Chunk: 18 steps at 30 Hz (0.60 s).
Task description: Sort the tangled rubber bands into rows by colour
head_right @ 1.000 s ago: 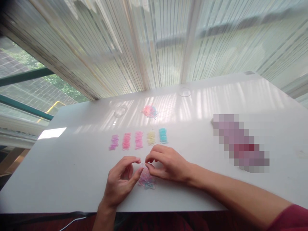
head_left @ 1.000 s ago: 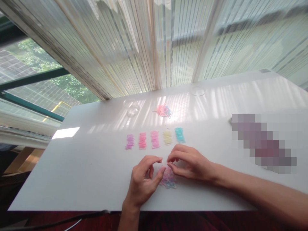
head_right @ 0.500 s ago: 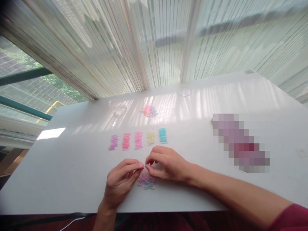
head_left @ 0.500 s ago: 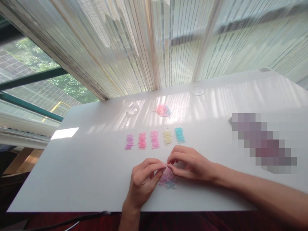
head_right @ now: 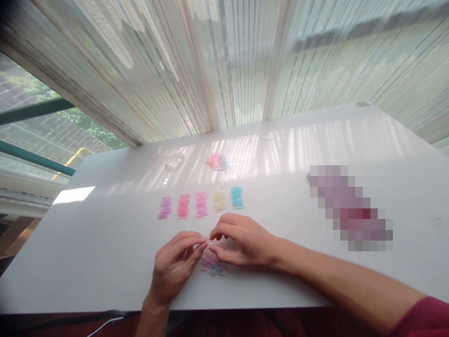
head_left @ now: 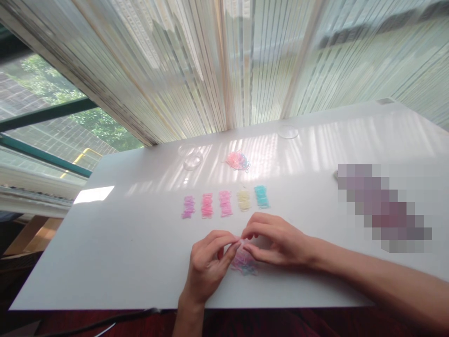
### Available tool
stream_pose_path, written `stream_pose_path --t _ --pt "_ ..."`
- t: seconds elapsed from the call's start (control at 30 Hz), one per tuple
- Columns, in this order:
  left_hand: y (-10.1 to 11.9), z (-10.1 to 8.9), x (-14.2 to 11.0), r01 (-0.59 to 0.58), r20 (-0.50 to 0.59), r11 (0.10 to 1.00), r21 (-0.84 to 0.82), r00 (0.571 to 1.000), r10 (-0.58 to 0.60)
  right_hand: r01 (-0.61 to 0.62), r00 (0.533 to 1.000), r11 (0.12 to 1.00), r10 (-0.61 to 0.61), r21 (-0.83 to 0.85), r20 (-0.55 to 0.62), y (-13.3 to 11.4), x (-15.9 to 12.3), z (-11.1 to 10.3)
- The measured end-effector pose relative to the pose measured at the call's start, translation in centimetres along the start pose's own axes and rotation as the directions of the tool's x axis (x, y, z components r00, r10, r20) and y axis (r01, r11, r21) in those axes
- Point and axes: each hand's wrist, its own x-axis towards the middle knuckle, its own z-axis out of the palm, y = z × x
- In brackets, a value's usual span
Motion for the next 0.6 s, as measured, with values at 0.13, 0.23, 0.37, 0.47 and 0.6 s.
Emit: stream_pose_path --t 0.13,0.23,0.37,0.47,0.6 --pt "-0.03 -0.01 0.03 0.004 -0.007 1.0 -0.003 1.0 -0.004 0.023 1.0 1.0 -0.023 -0.016 -0.004 0.23 -0.04 0.16" --pt "-0.01 0.0 0.09 0.01 -0.007 1.0 0.003 1.0 -0.01 0.021 1.0 0.999 -0.021 -0.033 -0.022 0.35 0.01 0.23" --pt "0.07 0.01 0.14 0.021 -0.014 1.0 0.002 1.0 -0.021 0.023 0.999 0.998 -0.025 -0.057 -0.033 0.28 0.06 0.14" --pt "0.06 0.02 0.15 0.028 -0.009 1.0 -0.008 1.0 -0.028 0.011 1.0 0.998 -0.013 -0.058 -0.023 0.15 0.07 0.05" --pt "-0.01 0.04 0.16 0.033 0.005 0.999 -0.012 0.999 -0.033 0.025 0.999 0.998 -0.026 -0.06 -0.025 0.12 0.09 0.07"
